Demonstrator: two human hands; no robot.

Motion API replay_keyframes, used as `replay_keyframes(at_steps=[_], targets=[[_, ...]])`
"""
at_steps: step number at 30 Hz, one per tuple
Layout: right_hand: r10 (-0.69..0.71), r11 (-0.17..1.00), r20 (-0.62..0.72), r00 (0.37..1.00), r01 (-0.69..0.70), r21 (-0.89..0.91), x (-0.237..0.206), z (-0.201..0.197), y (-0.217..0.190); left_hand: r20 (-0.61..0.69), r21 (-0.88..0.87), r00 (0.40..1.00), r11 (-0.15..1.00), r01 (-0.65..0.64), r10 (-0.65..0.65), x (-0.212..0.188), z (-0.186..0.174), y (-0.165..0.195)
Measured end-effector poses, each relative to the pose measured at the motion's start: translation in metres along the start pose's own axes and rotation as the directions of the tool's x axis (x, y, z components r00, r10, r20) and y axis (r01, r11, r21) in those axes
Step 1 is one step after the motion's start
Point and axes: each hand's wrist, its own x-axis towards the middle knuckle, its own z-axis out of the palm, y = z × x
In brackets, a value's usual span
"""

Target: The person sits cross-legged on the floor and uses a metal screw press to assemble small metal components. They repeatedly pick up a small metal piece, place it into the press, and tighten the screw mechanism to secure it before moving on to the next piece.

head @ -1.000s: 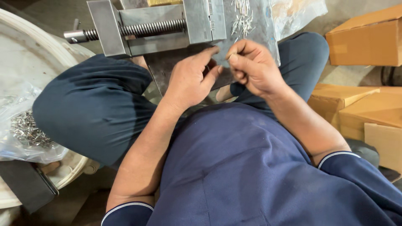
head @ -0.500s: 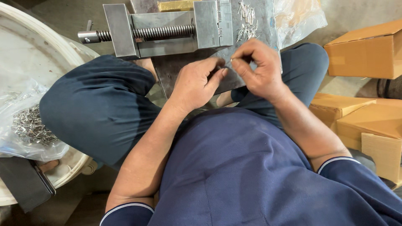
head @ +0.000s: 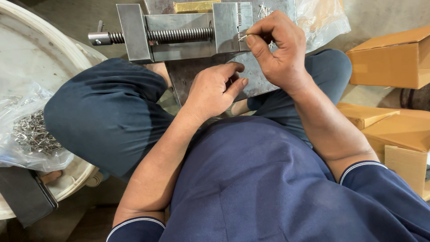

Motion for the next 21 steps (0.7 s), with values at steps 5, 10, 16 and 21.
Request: replay_keyframes(at_steps=[5,10,16,21], targets=[[-0.027,0.999,0.006,1.0,0.027,-0.032,0.002,0.0,0.0,0.003,-0.001,1.0,1.0,0.01,-0.01,0.001,0.001,0.0],[-0.054,0.998,0.018,0.998,0.054,-0.037,0.002,-0.001,-0.003,-0.007,0.008,1.0,1.0,-0.017,0.017,0.001,0.0,0.0],[0.031,0.998,-0.058,0.998,-0.034,-0.059,-0.016,-0.011,0.008,-0.028,-0.008,0.999,0.999,-0.034,0.034,-0.001,0.001,-0.002],[0.139,0.978,-0.099,0.985,-0.152,-0.14,-0.047,-0.022,0.03,-0.09,-0.042,0.989,0.991,-0.124,0.12,-0.005,0.007,-0.007]])
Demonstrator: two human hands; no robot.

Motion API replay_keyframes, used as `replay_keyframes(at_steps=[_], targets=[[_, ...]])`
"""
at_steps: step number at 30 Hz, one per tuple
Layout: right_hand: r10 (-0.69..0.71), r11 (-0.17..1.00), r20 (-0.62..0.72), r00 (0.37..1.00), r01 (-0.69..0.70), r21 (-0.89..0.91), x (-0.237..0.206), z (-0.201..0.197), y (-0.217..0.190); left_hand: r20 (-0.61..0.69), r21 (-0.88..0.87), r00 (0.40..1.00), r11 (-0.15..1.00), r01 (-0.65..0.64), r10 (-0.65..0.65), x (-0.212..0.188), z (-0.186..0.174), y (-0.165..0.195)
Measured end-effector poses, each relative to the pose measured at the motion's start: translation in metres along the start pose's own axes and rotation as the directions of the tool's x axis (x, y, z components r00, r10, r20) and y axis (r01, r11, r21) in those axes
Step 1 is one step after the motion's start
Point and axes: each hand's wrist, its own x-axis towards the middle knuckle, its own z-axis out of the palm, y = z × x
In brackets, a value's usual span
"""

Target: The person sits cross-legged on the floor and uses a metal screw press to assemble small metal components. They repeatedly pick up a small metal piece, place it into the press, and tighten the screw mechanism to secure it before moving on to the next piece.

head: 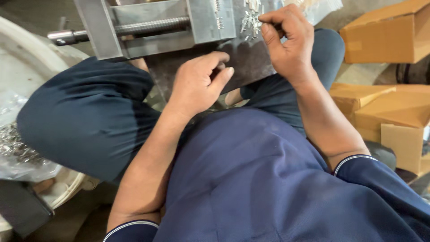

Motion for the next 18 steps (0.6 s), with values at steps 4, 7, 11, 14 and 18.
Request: replay_keyframes(at_steps=[4,7,11,14,18], targets=[[0.072,0.992,0.041,0.997,-0.068,-0.107,-0.022,0.001,0.003,0.011,0.002,0.999,0.999,-0.033,0.033,-0.001,0.0,-0.003],[-0.054,0.979,0.038,0.998,0.061,-0.195,-0.026,0.007,-0.002,0.019,0.035,0.999,0.999,-0.028,0.027,0.0,0.0,0.0],[-0.06,0.957,0.023,0.998,0.064,-0.283,-0.019,0.015,-0.005,0.024,0.006,1.0,1.0,-0.003,0.002,0.001,0.001,0.004],[-0.052,0.953,0.008,0.999,0.052,-0.299,-0.014,0.018,-0.005,0.03,-0.01,0.999,1.0,0.02,-0.02,0.001,0.001,0.004],[-0.049,0.956,-0.004,0.999,0.046,-0.29,-0.011,0.021,-0.005,0.02,0.011,1.0,1.0,-0.009,0.008,0.001,0.002,0.002]])
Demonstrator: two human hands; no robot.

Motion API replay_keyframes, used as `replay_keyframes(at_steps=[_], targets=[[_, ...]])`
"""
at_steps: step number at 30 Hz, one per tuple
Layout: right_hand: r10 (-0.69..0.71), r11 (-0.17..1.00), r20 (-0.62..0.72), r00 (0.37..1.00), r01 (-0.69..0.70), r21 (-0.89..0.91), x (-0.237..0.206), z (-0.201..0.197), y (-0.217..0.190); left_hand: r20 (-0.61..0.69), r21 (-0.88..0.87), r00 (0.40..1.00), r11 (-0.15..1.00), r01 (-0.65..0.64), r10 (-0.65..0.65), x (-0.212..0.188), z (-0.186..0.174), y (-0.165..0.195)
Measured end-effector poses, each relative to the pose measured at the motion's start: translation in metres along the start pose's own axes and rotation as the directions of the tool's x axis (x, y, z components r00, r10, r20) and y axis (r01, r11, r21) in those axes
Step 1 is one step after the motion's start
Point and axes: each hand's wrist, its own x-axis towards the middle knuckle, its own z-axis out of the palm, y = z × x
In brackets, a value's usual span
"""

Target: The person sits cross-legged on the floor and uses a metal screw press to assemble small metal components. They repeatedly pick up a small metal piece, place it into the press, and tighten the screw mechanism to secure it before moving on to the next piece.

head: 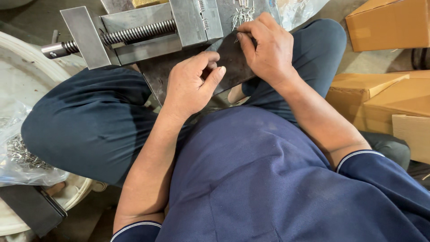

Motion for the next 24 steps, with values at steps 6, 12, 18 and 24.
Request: replay_keyframes(at_steps=[6,12,18,24], targets=[[0.064,0.991,0.021,0.998,-0.066,0.113,0.002,-0.001,-0.004,0.004,0.014,1.0,1.0,-0.013,0.013,0.0,-0.001,0.0],[0.066,0.954,0.025,0.997,-0.071,0.291,-0.009,-0.001,-0.026,-0.017,0.033,1.0,0.999,0.015,-0.014,0.001,-0.001,0.001],[0.061,0.885,0.028,0.998,-0.068,0.46,-0.015,0.008,-0.033,0.038,0.078,0.998,0.996,-0.045,0.042,0.002,-0.002,-0.002],[0.126,0.832,0.152,0.98,-0.188,0.523,-0.012,0.008,-0.033,-0.022,0.126,0.992,0.985,-0.118,0.122,-0.001,-0.001,-0.002]])
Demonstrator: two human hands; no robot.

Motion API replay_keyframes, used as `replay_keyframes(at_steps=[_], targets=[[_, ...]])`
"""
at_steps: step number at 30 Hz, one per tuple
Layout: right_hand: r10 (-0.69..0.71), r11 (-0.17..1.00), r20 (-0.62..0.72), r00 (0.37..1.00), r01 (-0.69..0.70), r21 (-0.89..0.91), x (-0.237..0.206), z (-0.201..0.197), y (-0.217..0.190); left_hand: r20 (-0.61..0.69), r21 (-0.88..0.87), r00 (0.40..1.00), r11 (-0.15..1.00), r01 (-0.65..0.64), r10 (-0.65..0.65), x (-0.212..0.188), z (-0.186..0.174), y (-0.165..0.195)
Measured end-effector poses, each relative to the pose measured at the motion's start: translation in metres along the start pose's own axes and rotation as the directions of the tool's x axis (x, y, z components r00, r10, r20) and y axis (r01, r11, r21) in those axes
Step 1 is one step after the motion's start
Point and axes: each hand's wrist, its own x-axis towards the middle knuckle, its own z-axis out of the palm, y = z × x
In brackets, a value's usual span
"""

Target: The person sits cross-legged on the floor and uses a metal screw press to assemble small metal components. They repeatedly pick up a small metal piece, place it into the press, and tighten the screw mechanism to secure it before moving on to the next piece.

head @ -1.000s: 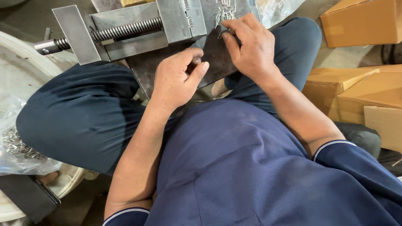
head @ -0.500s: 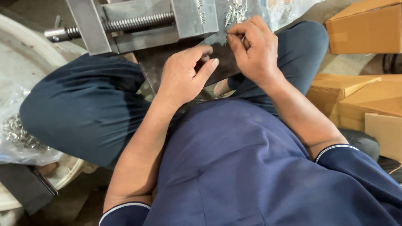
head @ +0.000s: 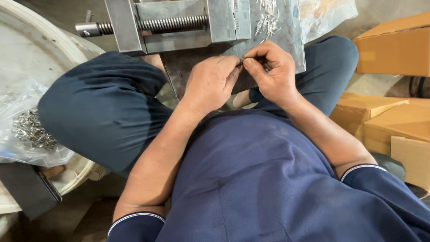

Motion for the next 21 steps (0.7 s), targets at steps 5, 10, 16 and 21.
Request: replay_keyframes(at_steps=[5,10,16,21], targets=[[-0.152,0.983,0.102,0.983,0.161,-0.088,0.013,-0.017,-0.01,-0.004,-0.016,1.0,0.999,0.028,-0.028,0.0,-0.001,0.0],[-0.318,0.924,0.028,0.948,0.317,-0.215,0.035,-0.024,-0.021,0.022,-0.058,0.984,0.983,0.177,-0.176,0.001,-0.002,0.002],[-0.343,0.917,0.069,0.937,0.35,-0.192,0.056,-0.021,-0.025,0.024,-0.039,0.995,0.994,0.102,-0.101,0.003,-0.004,0.002],[-0.351,0.912,0.085,0.932,0.361,-0.196,0.059,-0.019,-0.026,0.043,-0.019,0.992,0.992,0.122,-0.121,0.003,-0.003,0.002]])
